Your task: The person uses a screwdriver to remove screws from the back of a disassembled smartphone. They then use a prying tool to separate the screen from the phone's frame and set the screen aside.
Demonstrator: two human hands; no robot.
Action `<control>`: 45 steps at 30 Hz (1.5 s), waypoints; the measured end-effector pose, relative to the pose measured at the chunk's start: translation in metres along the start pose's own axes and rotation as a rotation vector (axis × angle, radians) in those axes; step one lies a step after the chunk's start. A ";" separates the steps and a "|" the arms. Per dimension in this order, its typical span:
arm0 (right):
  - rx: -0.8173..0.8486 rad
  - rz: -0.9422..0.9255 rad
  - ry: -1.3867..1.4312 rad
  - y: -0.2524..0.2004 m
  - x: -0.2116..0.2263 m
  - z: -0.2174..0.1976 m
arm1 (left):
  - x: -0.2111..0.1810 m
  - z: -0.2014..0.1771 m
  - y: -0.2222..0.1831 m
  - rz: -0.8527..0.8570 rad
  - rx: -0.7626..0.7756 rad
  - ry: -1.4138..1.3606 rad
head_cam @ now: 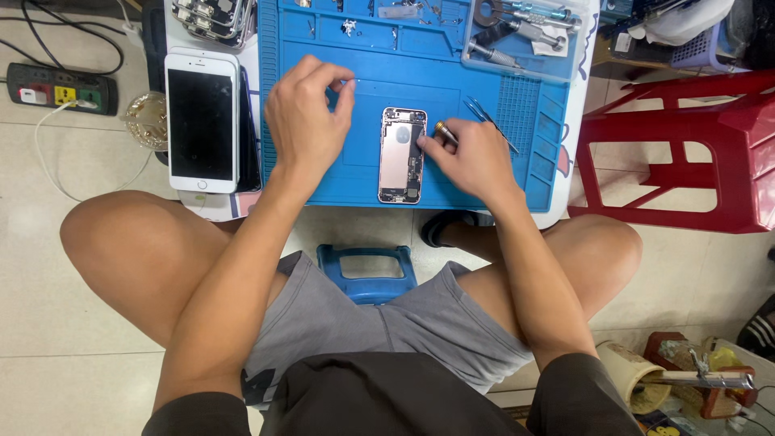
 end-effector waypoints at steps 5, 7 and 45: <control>-0.233 -0.149 0.054 0.006 0.003 0.009 | -0.002 0.012 -0.008 0.008 0.082 0.025; -0.340 -0.233 0.078 0.009 0.013 0.009 | -0.001 0.016 -0.010 0.000 0.091 0.039; -0.242 -0.263 0.086 0.026 0.012 0.001 | 0.014 -0.025 0.014 -0.042 -0.072 0.058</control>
Point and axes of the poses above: each hand's wrist, its own y-axis towards the middle knuckle, its own z-axis out of the palm, x = y × z, the point moved 3 cm from there along y, towards the middle knuckle, and after that the axes turned 9 degrees about -z, right-handed, at the moved point
